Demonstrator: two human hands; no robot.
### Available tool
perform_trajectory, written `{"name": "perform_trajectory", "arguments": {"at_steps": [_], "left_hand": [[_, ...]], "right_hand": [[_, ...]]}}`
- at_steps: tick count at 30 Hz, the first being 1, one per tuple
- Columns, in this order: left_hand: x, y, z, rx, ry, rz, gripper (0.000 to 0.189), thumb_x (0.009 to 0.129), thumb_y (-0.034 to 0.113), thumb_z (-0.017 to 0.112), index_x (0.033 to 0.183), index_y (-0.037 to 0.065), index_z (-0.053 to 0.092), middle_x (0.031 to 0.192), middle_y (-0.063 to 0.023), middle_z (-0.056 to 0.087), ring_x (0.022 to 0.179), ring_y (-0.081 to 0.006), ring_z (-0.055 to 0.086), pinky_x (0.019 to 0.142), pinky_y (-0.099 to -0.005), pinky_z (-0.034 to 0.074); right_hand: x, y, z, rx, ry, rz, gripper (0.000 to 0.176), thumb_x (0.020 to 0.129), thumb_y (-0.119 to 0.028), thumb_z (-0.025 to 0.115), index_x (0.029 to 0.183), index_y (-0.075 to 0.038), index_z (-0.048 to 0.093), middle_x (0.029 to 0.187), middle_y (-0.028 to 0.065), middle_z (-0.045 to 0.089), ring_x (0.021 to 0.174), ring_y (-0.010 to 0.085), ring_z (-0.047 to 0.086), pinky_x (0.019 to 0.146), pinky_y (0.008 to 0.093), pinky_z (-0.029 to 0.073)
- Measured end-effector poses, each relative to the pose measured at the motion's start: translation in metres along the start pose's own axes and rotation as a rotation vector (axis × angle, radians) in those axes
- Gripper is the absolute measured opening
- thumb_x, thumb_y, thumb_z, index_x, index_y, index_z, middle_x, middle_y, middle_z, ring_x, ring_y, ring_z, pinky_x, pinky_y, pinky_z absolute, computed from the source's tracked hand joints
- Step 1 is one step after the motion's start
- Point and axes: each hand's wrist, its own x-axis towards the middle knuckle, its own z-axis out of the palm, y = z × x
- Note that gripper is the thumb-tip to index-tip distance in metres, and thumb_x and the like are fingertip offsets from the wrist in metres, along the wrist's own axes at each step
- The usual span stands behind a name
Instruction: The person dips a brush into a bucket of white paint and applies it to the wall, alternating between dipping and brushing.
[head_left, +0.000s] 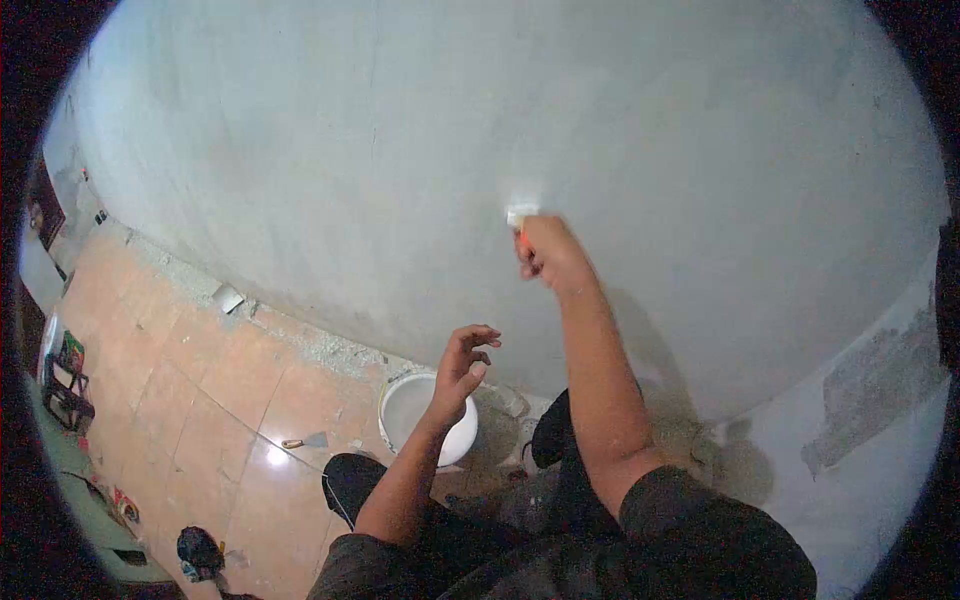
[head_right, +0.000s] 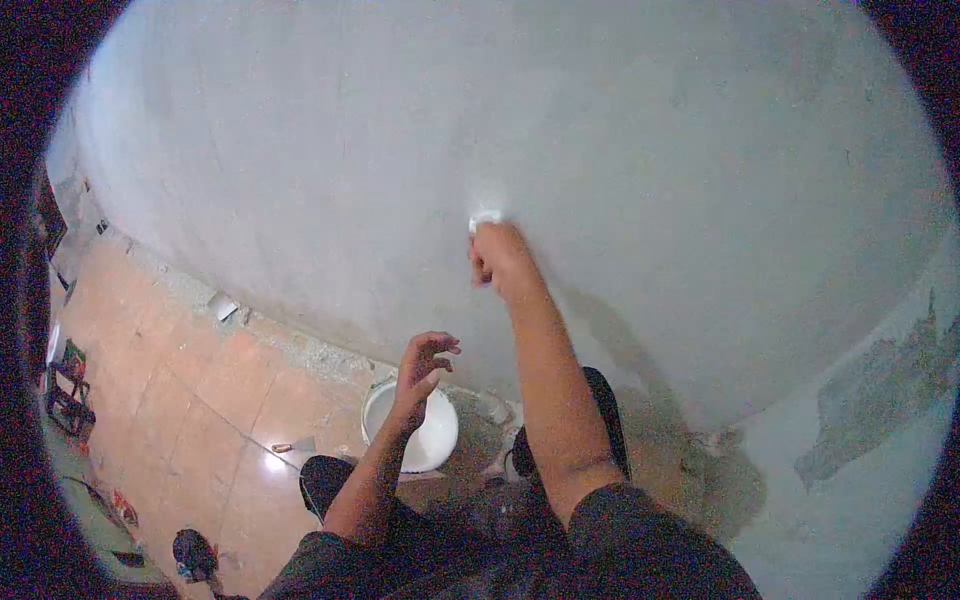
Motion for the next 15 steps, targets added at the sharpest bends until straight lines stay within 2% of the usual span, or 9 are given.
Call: {"name": "perform_trajectory", "arguments": {"at_steps": [3, 5, 6, 8, 9, 10, 13, 15], "left_hand": [[0.001, -0.002, -0.003, 0.011, -0.009, -0.009, 0.057, 0.075, 0.037, 0.062, 0.119, 0.007, 0.042, 0.117, -0.0097, 0.049, 0.107, -0.0204, 0.048, 0.083, -0.0331, 0.038], [0.000, -0.006, -0.004, 0.015, -0.008, 0.001, 0.057, 0.076, 0.037, 0.062, 0.119, 0.007, 0.042, 0.117, -0.0097, 0.049, 0.106, -0.0206, 0.048, 0.082, -0.0332, 0.038], [-0.001, -0.008, -0.005, 0.013, 0.008, -0.003, 0.056, 0.076, 0.036, 0.062, 0.119, 0.007, 0.042, 0.117, -0.0097, 0.049, 0.106, -0.0206, 0.048, 0.083, -0.0332, 0.038], [-0.001, -0.008, -0.005, 0.013, 0.023, -0.010, 0.055, 0.076, 0.036, 0.062, 0.119, 0.007, 0.042, 0.117, -0.0096, 0.050, 0.106, -0.0206, 0.048, 0.083, -0.0333, 0.038], [0.000, -0.007, -0.005, 0.008, 0.020, -0.013, 0.055, 0.076, 0.036, 0.061, 0.119, 0.007, 0.042, 0.117, -0.0097, 0.050, 0.106, -0.0207, 0.048, 0.083, -0.0334, 0.038], [0.000, -0.009, -0.004, 0.003, 0.019, -0.019, 0.055, 0.076, 0.036, 0.061, 0.119, 0.007, 0.042, 0.117, -0.0098, 0.050, 0.106, -0.0207, 0.049, 0.083, -0.0334, 0.038], [0.000, -0.008, -0.003, 0.016, 0.028, -0.035, 0.056, 0.075, 0.036, 0.062, 0.118, 0.007, 0.042, 0.117, -0.0097, 0.050, 0.107, -0.0208, 0.048, 0.083, -0.0331, 0.037], [0.002, -0.008, -0.005, 0.030, 0.024, -0.028, 0.056, 0.075, 0.037, 0.062, 0.118, 0.007, 0.042, 0.117, -0.0097, 0.050, 0.107, -0.0209, 0.048, 0.082, -0.0330, 0.037]], "right_hand": [[-0.047, -0.068, 0.018, -0.058, 0.114, -0.109, 0.030, 0.090, -0.025, 0.038, 0.080, 0.000, 0.050, 0.054, 0.0063, 0.046, 0.040, 0.0181, 0.046, 0.035, 0.0371, 0.042], [-0.065, -0.079, 0.029, -0.099, 0.175, -0.260, 0.030, 0.093, -0.027, 0.034, 0.088, -0.001, 0.048, 0.048, 0.0024, 0.042, 0.037, 0.0139, 0.041, 0.032, 0.0281, 0.035], [-0.057, -0.075, 0.031, -0.098, 0.171, -0.260, 0.030, 0.093, -0.027, 0.034, 0.088, -0.001, 0.048, 0.048, 0.0024, 0.042, 0.037, 0.0139, 0.041, 0.032, 0.0281, 0.035], [-0.046, -0.078, 0.037, -0.273, 0.345, -0.542, 0.035, 0.094, -0.024, 0.031, 0.087, 0.006, 0.048, 0.055, 0.0089, 0.047, 0.042, 0.0205, 0.050, 0.037, 0.0343, 0.046], [-0.043, -0.079, 0.038, -0.176, 0.274, -0.423, 0.034, 0.094, -0.022, 0.032, 0.087, 0.006, 0.050, 0.060, 0.0161, 0.053, 0.047, 0.0298, 0.055, 0.046, 0.0403, 0.047], [-0.022, -0.067, 0.041, -0.174, 0.271, -0.417, 0.034, 0.094, -0.022, 0.032, 0.087, 0.006, 0.050, 0.060, 0.0161, 0.053, 0.047, 0.0298, 0.055, 0.046, 0.0403, 0.047], [0.043, -0.017, 0.047, -0.508, 0.593, -0.663, 0.030, 0.093, -0.020, 0.036, 0.086, 0.005, 0.052, 0.075, 0.0270, 0.059, 0.071, 0.0423, 0.059, 0.066, 0.0491, 0.046], [0.045, 0.009, 0.050, -0.502, 0.546, -0.586, 0.030, 0.092, -0.021, 0.037, 0.086, 0.005, 0.052, 0.075, 0.0269, 0.059, 0.074, 0.0422, 0.059, 0.067, 0.0492, 0.045]]}}
